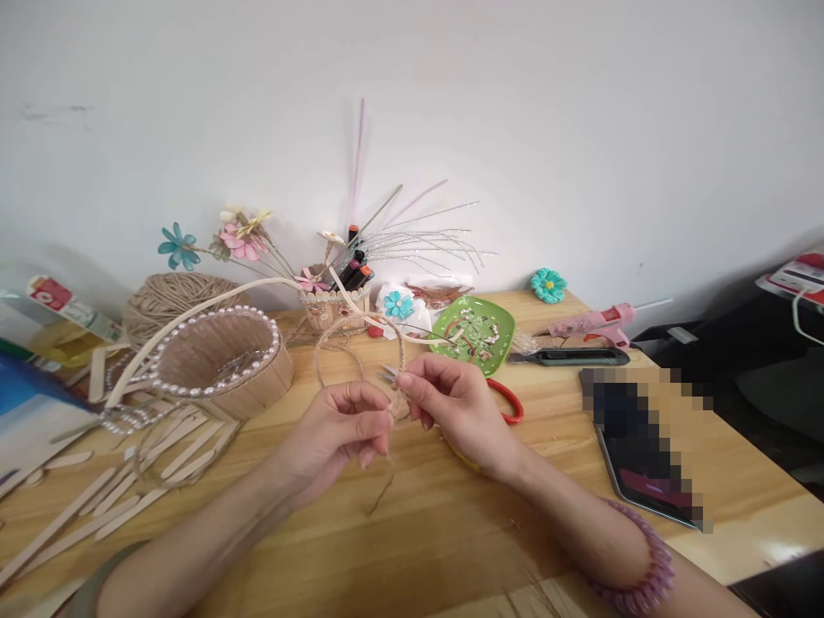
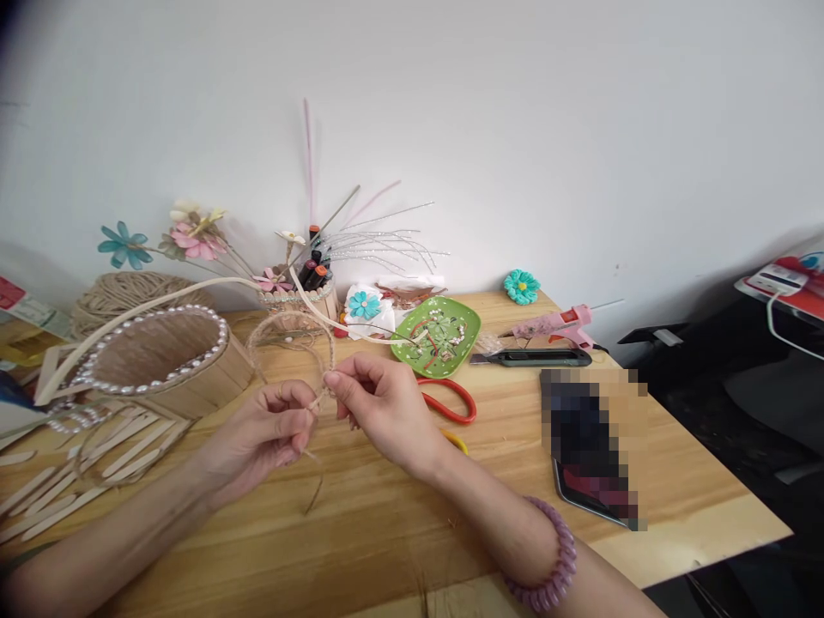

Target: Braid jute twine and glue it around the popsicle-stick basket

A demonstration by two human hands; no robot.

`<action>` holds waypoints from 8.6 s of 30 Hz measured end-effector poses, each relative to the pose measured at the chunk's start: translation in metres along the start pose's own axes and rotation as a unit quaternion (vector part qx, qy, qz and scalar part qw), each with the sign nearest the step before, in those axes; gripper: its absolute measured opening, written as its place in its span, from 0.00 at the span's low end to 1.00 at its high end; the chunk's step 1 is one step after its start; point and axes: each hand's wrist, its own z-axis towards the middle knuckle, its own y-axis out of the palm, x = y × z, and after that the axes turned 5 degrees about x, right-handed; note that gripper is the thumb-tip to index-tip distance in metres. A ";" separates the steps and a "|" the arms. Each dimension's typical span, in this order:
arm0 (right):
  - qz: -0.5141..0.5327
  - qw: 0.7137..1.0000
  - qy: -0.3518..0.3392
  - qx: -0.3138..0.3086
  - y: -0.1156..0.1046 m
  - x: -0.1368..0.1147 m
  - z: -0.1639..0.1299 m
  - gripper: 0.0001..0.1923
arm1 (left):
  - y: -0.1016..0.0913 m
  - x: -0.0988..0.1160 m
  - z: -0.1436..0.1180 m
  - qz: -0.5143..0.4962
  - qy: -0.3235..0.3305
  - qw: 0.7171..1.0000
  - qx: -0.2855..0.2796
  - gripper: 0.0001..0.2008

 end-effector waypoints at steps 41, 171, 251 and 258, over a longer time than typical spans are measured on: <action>-0.107 0.988 -0.040 -0.106 0.019 0.003 -0.014 0.15 | -0.008 0.024 -0.007 0.260 0.198 0.929 0.171 0.11; -0.078 0.992 -0.002 -0.097 0.017 0.010 -0.006 0.15 | -0.014 0.037 0.004 0.164 0.121 0.966 0.161 0.10; -0.074 0.996 -0.042 -0.039 -0.004 0.010 0.006 0.21 | -0.005 -0.001 0.006 -0.005 -0.011 0.999 0.033 0.10; -0.059 0.997 -0.030 -0.040 -0.001 0.008 0.003 0.21 | -0.007 0.007 0.002 0.248 0.160 0.955 0.027 0.03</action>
